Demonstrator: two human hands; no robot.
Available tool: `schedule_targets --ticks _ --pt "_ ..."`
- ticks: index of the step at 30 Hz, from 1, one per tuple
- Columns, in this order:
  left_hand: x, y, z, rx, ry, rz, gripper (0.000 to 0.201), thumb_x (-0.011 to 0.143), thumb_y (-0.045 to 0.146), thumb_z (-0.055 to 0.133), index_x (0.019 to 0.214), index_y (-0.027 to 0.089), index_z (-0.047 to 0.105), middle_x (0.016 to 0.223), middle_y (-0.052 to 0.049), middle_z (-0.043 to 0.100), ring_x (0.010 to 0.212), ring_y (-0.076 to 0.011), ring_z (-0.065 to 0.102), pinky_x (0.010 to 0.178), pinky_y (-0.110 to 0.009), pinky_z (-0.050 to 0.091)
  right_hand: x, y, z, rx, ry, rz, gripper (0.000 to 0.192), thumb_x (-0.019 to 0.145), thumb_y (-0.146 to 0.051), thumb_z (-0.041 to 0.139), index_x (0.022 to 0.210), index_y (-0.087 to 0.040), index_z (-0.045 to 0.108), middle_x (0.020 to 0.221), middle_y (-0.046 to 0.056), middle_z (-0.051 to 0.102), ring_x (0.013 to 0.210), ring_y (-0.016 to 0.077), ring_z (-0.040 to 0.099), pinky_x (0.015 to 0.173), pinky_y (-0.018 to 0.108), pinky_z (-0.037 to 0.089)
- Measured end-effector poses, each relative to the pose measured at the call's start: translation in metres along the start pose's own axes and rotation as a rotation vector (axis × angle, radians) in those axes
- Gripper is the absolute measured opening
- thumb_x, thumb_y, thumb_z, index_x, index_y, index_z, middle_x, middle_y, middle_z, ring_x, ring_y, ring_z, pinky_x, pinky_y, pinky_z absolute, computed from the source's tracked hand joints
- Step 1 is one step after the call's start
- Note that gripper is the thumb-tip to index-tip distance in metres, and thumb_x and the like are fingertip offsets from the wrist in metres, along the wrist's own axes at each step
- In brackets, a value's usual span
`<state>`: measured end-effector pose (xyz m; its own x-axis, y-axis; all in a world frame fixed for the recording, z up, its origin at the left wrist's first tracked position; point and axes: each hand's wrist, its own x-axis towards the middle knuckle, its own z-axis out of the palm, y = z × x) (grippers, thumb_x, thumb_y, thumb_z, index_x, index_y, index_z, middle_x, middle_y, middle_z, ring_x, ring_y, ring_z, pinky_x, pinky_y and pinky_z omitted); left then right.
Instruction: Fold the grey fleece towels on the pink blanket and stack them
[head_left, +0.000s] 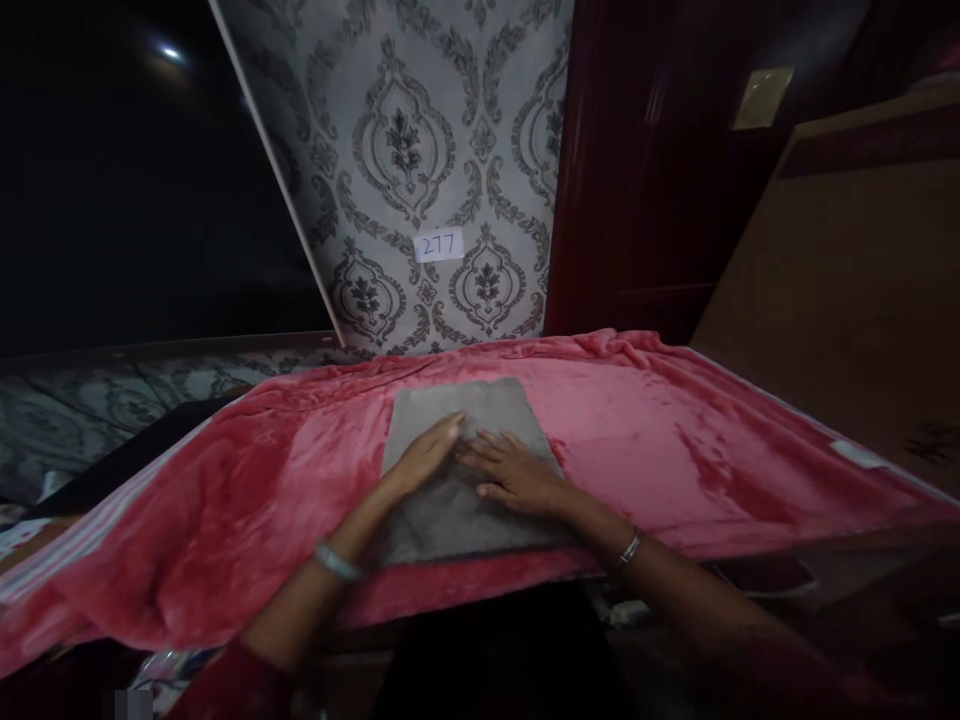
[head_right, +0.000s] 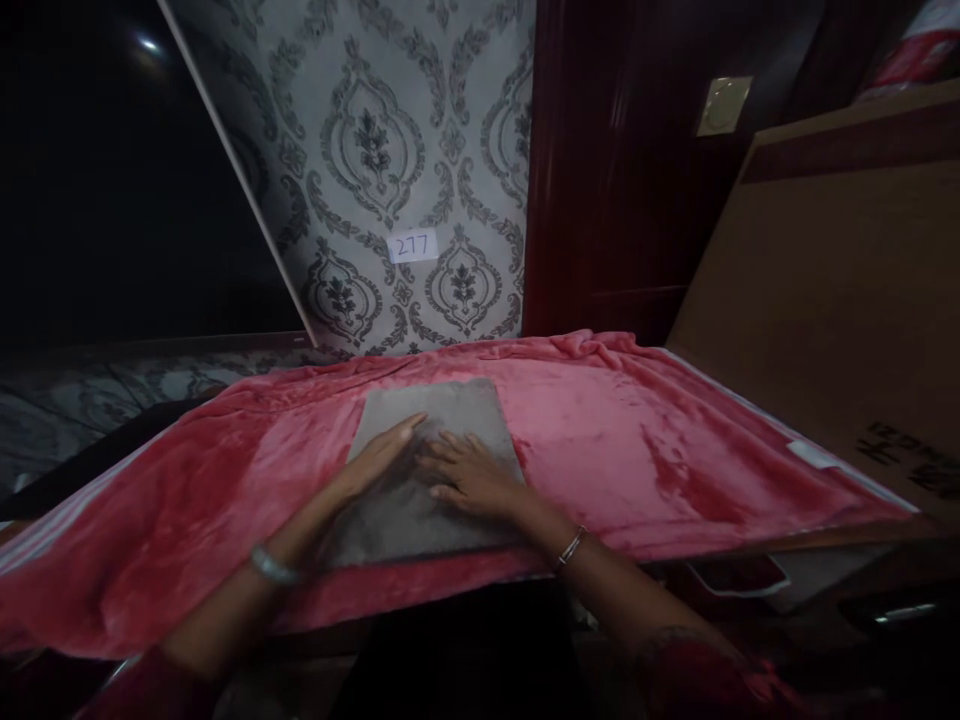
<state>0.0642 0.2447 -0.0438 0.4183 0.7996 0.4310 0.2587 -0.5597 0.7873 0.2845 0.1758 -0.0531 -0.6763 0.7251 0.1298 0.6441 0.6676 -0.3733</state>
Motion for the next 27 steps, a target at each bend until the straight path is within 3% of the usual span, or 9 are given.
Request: schedule_targets --ticks 3,6,8,15,19,23,25,27 --pt "0.055 -0.022 0.029 0.234 -0.169 0.022 0.053 0.090 0.063 0.052 0.123 0.026 0.072 0.139 -0.013 0.062 0.134 -0.0319 0.054 0.115 -0.053 0.037 -0.003 0.004 0.007 -0.021 -0.023 0.032 0.065 0.102 -0.062 0.037 0.157 -0.027 0.035 0.166 0.008 0.017 0.154 0.0311 0.004 0.121 0.061 0.003" --pt "0.087 -0.042 0.043 0.381 -0.184 -0.015 0.057 0.086 0.062 0.059 0.127 0.023 0.068 0.148 -0.018 0.052 0.143 -0.0406 0.039 0.117 -0.067 0.020 -0.006 0.005 0.014 -0.009 -0.008 0.039 0.063 0.103 -0.062 0.037 0.158 -0.030 0.033 0.166 0.005 0.019 0.154 0.0291 0.003 0.122 0.058 0.002" --pt "0.097 -0.052 0.044 0.470 -0.212 -0.032 0.060 0.086 0.061 0.059 0.134 0.024 0.063 0.154 -0.018 0.045 0.148 -0.0405 0.031 0.117 -0.069 0.012 -0.008 0.004 0.016 0.008 -0.002 0.043 0.062 0.103 -0.061 0.036 0.157 -0.031 0.033 0.166 0.004 0.019 0.154 0.0275 0.003 0.123 0.057 0.001" --pt "0.097 -0.056 0.041 0.763 -0.438 -0.098 0.064 0.096 0.057 0.043 0.154 0.030 0.038 0.166 -0.008 0.024 0.154 -0.0312 0.016 0.122 -0.060 0.007 -0.006 0.007 0.016 0.070 0.029 0.045 0.057 0.103 -0.058 0.039 0.154 -0.033 0.039 0.164 0.001 0.024 0.154 0.0263 0.005 0.123 0.056 0.003" --pt "0.096 -0.047 0.041 0.863 -0.479 -0.119 0.064 0.099 0.057 0.037 0.157 0.031 0.032 0.167 -0.007 0.021 0.154 -0.0306 0.015 0.122 -0.059 0.009 -0.015 -0.003 0.021 0.116 0.003 0.020 0.056 0.104 -0.053 0.042 0.156 -0.032 0.037 0.164 0.002 0.024 0.154 0.0268 0.006 0.123 0.056 0.002" --pt "0.097 -0.042 0.041 0.891 -0.486 -0.121 0.064 0.099 0.056 0.036 0.157 0.029 0.032 0.167 -0.008 0.022 0.154 -0.0311 0.017 0.122 -0.059 0.011 -0.042 -0.026 0.021 0.257 -0.062 -0.090 0.060 0.103 -0.053 0.045 0.158 -0.031 0.032 0.164 0.003 0.025 0.154 0.0258 0.007 0.124 0.053 -0.001" --pt "0.098 -0.042 0.041 0.888 -0.479 -0.117 0.064 0.099 0.055 0.037 0.157 0.028 0.033 0.166 -0.009 0.022 0.154 -0.0311 0.017 0.122 -0.059 0.011 -0.050 -0.029 0.014 0.407 -0.113 -0.165 0.059 0.104 -0.056 0.040 0.156 -0.030 0.037 0.160 0.003 0.034 0.152 0.0238 0.020 0.125 0.048 0.009" --pt "0.097 -0.042 0.042 0.883 -0.462 -0.114 0.066 0.099 0.054 0.037 0.158 0.025 0.030 0.166 -0.010 0.023 0.154 -0.0308 0.018 0.122 -0.059 0.012 -0.045 -0.017 0.000 0.526 -0.066 -0.187 0.057 0.105 -0.057 0.033 0.153 -0.027 0.044 0.154 0.005 0.045 0.145 0.0212 0.036 0.122 0.042 0.023"
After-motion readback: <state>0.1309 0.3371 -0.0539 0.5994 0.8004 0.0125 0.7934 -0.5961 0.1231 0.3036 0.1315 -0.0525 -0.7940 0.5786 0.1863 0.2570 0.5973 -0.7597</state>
